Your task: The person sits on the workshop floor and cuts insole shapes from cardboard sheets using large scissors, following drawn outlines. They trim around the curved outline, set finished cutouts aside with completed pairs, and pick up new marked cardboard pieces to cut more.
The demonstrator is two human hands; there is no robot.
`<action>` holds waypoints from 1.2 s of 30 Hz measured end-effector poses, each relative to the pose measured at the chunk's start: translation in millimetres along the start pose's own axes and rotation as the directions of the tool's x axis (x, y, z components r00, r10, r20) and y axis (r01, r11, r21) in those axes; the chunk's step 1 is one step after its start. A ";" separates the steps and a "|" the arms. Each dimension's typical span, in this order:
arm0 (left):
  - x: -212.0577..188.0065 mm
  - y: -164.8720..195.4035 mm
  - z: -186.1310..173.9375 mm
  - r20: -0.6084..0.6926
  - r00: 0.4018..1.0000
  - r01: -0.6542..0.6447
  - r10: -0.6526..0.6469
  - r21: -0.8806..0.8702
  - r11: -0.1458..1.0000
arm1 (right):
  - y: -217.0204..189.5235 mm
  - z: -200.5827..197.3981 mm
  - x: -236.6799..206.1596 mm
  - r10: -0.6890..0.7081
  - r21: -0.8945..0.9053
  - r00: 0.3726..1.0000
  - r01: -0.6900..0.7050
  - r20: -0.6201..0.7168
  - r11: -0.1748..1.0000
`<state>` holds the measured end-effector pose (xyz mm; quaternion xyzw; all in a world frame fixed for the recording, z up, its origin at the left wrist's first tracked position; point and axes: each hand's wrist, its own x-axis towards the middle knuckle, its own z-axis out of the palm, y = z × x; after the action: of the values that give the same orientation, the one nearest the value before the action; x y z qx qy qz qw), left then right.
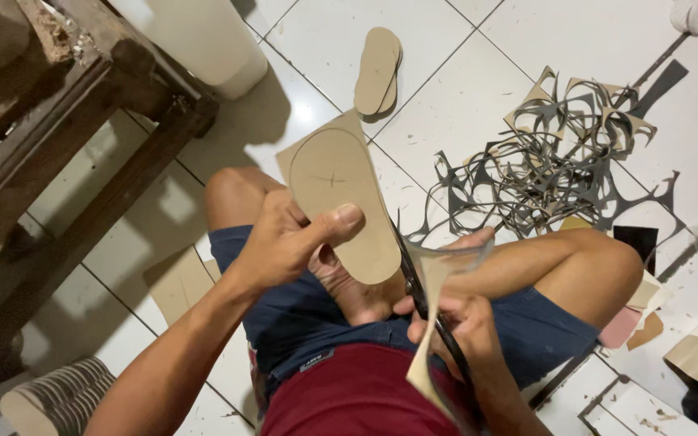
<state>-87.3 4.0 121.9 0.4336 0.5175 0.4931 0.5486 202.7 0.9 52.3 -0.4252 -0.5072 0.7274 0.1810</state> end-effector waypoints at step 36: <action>-26.7 5.8 47.3 -0.071 0.997 0.024 -0.035 -0.151 0.988 | 7.8 7.1 3.0 -0.213 -0.168 0.968 0.189 -0.134 0.967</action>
<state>-40.2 -20.0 135.5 0.3652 0.5048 0.5381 0.5676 196.6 -4.4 44.9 -0.4380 -0.5873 0.6296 0.2585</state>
